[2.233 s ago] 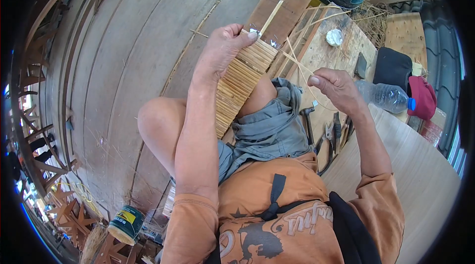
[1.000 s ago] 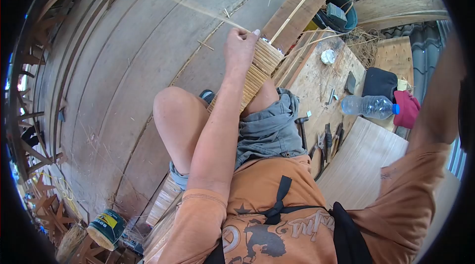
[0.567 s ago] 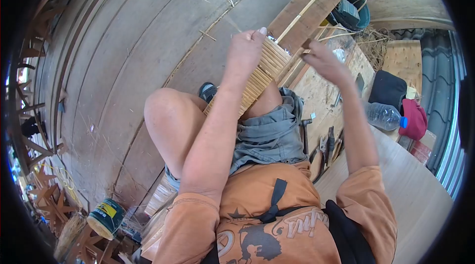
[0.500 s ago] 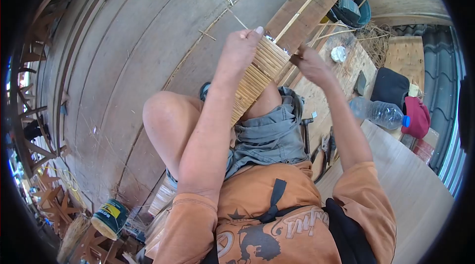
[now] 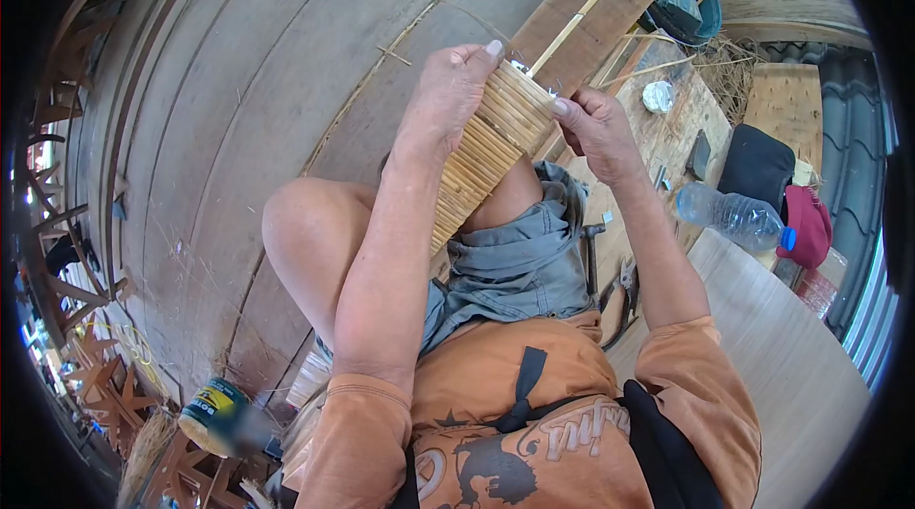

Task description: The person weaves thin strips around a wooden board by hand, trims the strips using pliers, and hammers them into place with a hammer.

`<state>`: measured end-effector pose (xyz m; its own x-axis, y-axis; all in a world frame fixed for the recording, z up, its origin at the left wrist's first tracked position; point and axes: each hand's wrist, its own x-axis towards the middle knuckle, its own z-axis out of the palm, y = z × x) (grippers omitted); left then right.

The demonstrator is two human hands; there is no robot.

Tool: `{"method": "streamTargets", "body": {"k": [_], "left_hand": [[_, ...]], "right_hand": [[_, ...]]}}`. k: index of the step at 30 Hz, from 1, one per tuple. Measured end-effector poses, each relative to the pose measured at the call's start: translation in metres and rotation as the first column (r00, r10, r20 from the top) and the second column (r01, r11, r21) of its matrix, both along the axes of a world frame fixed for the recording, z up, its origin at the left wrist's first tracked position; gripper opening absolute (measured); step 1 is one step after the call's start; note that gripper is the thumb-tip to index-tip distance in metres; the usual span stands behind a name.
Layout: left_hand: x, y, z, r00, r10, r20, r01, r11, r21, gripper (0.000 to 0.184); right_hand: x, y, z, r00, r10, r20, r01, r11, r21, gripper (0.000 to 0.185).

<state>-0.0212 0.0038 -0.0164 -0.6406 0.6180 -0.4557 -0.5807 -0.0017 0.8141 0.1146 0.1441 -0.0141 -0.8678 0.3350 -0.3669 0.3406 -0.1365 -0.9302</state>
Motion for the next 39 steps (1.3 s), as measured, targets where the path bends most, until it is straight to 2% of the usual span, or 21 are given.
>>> {"method": "streamTargets", "body": {"k": [7,9,11,12,14,17,19,21,24,27,28,29,30,31,32,33,34,35,37,38,39], "left_hand": [[-0.004,0.001,-0.001,0.994,-0.095,-0.048,0.094,0.996,-0.005,0.029],[-0.007,0.0,0.004,0.988,-0.151,-0.033,0.152,0.988,0.042,0.031],[-0.008,0.0,0.005,0.992,-0.123,-0.021,0.125,0.982,0.141,0.039],[-0.009,-0.001,0.002,0.993,-0.119,-0.018,0.121,0.982,0.144,0.039],[-0.014,-0.002,-0.005,0.947,-0.315,-0.06,0.321,0.937,0.139,0.044],[-0.011,-0.002,0.003,0.92,-0.348,-0.179,0.362,0.931,0.051,0.044],[-0.014,-0.001,0.001,0.918,-0.373,-0.138,0.383,0.922,0.059,0.043],[-0.014,0.0,-0.002,0.912,-0.399,-0.092,0.406,0.912,0.067,0.042],[-0.013,0.0,-0.003,0.914,-0.398,-0.085,0.403,0.913,0.062,0.047],[0.003,0.0,0.005,0.933,-0.232,-0.274,0.247,0.969,0.021,0.053],[0.008,-0.001,0.007,0.871,-0.188,-0.453,0.146,0.981,-0.127,0.056],[0.013,-0.003,0.009,0.766,-0.171,-0.619,0.017,0.969,-0.247,0.059],[0.016,-0.007,0.014,0.642,-0.228,-0.732,0.01,0.957,-0.289,0.053],[0.02,-0.008,0.016,0.631,-0.237,-0.739,0.02,0.957,-0.29,0.053],[0.025,-0.009,0.016,0.682,-0.127,-0.72,0.049,0.99,-0.129,0.044],[0.029,-0.009,0.017,0.737,-0.024,-0.676,0.064,0.997,0.035,0.036],[0.027,-0.005,0.018,0.791,0.026,-0.611,-0.034,0.999,-0.001,0.02],[0.025,-0.004,0.02,0.788,0.027,-0.616,-0.034,0.999,0.001,0.02],[0.019,-0.001,0.022,0.762,0.005,-0.647,-0.107,0.987,-0.118,0.015],[0.014,0.001,0.003,0.656,0.012,-0.755,-0.219,0.96,-0.175,0.022],[0.014,0.001,0.005,0.659,0.012,-0.752,-0.219,0.96,-0.176,0.022]], "right_hand": [[0.0,-0.012,0.011,0.998,-0.066,-0.017,0.068,0.957,0.283,0.025],[0.003,-0.008,0.017,0.997,-0.075,0.03,0.067,0.976,0.209,0.025],[0.017,0.005,0.026,0.986,-0.007,0.164,-0.043,0.954,0.296,0.025],[0.028,0.008,0.04,0.979,-0.044,0.198,0.015,0.99,0.143,0.025],[0.053,0.014,0.053,0.981,-0.041,0.187,0.009,0.986,0.168,0.025],[0.082,0.012,0.065,0.977,-0.053,0.204,0.016,0.984,0.178,0.025],[0.091,0.01,0.067,0.971,-0.064,0.23,0.026,0.986,0.163,0.024],[0.096,0.008,0.068,0.97,-0.066,0.234,-0.008,0.953,0.303,0.023],[0.084,0.0,0.093,0.98,-0.081,0.183,0.046,0.981,0.186,0.024],[0.034,-0.004,0.13,0.972,0.201,0.12,-0.223,0.951,0.213,0.029],[0.012,-0.005,0.139,0.956,0.29,0.05,-0.294,0.94,0.172,0.031],[-0.015,-0.003,0.143,0.889,0.456,-0.049,-0.414,0.844,0.341,0.032],[-0.039,-0.004,0.143,0.846,0.532,-0.032,-0.471,0.775,0.422,0.032],[-0.064,-0.005,0.143,0.799,0.601,-0.014,-0.515,0.697,0.498,0.033],[-0.085,-0.009,0.143,0.806,0.585,0.085,-0.549,0.686,0.477,0.033],[-0.111,-0.016,0.126,0.869,0.465,0.169,-0.494,0.794,0.355,0.032],[-0.126,-0.022,0.108,0.899,0.347,0.267,-0.41,0.881,0.236,0.031],[-0.122,-0.024,0.108,0.901,0.347,0.262,-0.409,0.88,0.24,0.031],[-0.108,-0.023,0.11,0.915,0.392,0.096,-0.403,0.888,0.222,0.031],[-0.097,-0.012,0.105,0.869,0.495,0.003,-0.478,0.838,0.263,0.032],[-0.085,-0.005,0.114,0.836,0.53,0.14,-0.534,0.729,0.428,0.031]]}}
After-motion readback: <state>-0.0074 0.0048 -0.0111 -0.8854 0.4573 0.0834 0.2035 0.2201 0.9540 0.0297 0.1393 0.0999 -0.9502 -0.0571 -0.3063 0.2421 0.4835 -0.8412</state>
